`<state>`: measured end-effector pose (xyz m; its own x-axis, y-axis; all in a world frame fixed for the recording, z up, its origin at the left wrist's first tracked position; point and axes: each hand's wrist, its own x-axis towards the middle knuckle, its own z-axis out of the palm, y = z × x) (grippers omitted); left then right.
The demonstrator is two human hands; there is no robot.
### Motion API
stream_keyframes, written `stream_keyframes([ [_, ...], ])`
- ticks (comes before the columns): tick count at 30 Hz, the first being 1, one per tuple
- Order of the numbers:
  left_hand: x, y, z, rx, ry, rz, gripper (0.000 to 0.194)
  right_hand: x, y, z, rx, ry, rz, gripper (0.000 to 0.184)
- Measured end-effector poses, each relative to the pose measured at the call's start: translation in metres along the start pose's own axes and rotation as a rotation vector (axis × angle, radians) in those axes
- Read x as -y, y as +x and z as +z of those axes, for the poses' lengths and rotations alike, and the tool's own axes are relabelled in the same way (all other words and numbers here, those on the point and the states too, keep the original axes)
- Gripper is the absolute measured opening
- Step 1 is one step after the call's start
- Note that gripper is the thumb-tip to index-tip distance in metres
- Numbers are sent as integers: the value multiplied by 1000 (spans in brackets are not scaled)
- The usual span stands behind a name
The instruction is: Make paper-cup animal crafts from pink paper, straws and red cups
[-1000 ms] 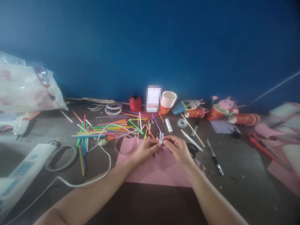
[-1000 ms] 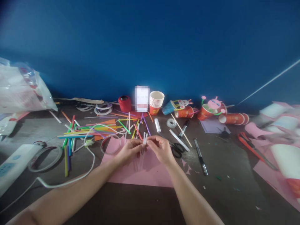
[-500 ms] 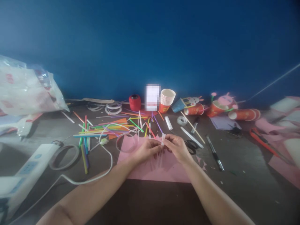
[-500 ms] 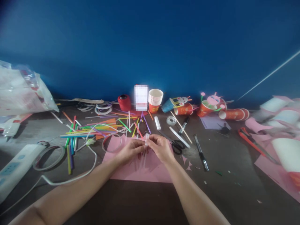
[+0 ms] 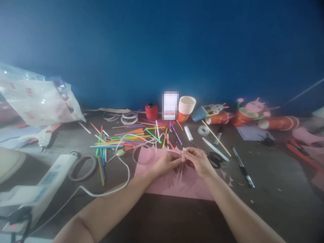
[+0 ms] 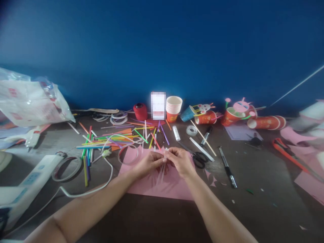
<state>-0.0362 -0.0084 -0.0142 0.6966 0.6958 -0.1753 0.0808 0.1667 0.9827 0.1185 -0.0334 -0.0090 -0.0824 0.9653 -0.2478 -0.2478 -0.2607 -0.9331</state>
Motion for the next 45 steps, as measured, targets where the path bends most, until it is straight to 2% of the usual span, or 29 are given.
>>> stream_keyframes([
  [3,6,2,-1,6,24,-3,45,0,0,2,-12,92,34,31],
  [8,12,4,0,0,15,-20,43,-4,2,5,-80,93,-21,31],
  [15,5,3,2,6,-93,-69,37,-12,7,4,-198,-48,-135,30],
  [20,5,4,2,11,-95,-86,36,-10,6,7,-241,-58,-146,31],
  [24,4,4,2,15,-122,-93,34,-11,8,7,-237,-35,-134,32],
  [28,4,3,4,0,-138,-79,33,-12,10,3,-223,-102,-122,32],
  [31,5,3,4,-97,-252,-35,34,-10,8,3,-154,-120,-72,32],
  [35,8,7,0,-419,-441,96,34,-8,3,5,-50,-242,-58,38],
  [37,9,9,-2,-511,-469,111,33,-8,1,6,-3,-336,-38,37],
  [40,8,10,-5,-521,-449,120,34,-6,-3,10,85,-440,6,31],
  [45,7,10,-6,-515,-362,142,31,-4,-6,13,157,-466,6,40],
])
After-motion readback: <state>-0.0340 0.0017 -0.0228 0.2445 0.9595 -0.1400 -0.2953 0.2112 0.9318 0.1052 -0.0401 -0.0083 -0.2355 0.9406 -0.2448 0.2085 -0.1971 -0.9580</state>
